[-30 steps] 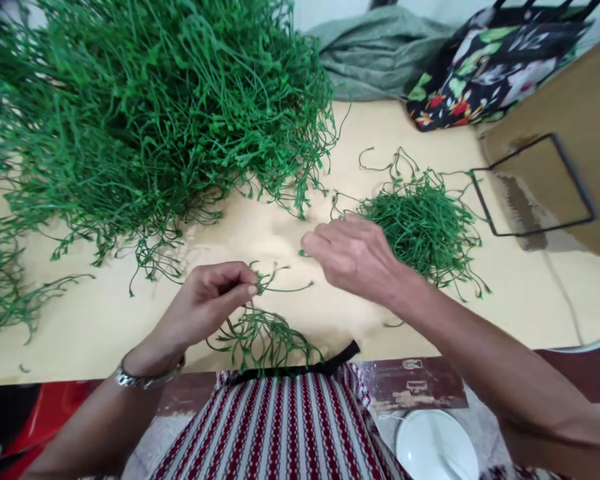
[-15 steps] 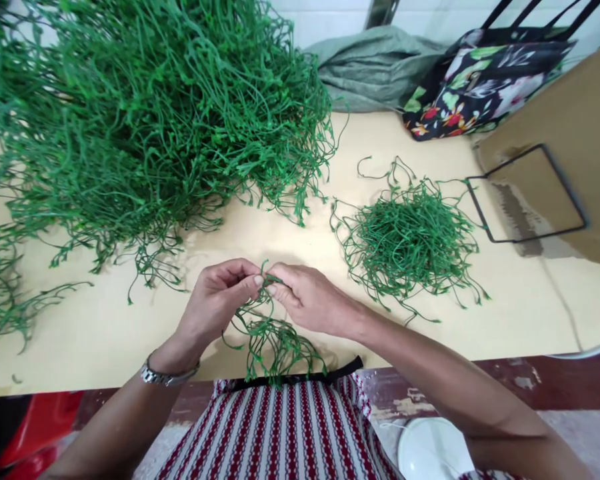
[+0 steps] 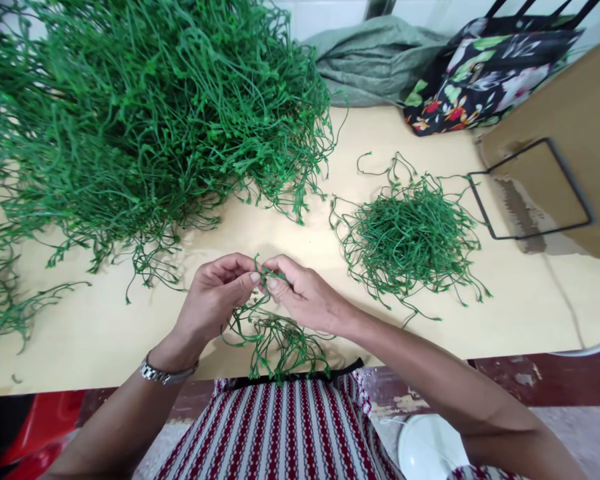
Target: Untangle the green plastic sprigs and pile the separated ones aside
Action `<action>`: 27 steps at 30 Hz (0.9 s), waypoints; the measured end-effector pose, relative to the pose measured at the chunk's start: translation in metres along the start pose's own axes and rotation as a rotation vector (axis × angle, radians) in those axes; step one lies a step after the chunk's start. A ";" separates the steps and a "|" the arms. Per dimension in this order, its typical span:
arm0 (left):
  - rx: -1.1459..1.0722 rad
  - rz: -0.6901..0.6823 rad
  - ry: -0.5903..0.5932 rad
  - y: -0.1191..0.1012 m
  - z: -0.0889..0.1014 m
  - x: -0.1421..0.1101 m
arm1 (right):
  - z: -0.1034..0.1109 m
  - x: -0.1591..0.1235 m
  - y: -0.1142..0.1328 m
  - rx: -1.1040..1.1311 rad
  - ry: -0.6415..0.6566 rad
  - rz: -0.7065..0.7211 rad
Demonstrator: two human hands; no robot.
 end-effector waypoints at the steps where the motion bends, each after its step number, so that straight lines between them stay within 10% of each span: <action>1: 0.019 0.001 -0.006 0.000 0.001 0.000 | 0.002 0.000 0.002 -0.066 0.010 0.016; 11: -0.062 0.172 0.095 0.006 0.004 -0.005 | 0.012 0.004 0.024 -0.323 0.050 0.329; 27: 0.018 0.073 -0.044 0.007 0.009 0.000 | 0.006 0.008 0.002 -0.055 0.135 -0.039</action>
Point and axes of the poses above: each hand's wrist, its own x-axis towards the middle knuckle, its own z-axis out of the back of the hand, y = z × x, the point moved 4 cm from there along x, towards the middle knuckle, and after that the axes turned 10 degrees about -y, right-handed, at the moved point
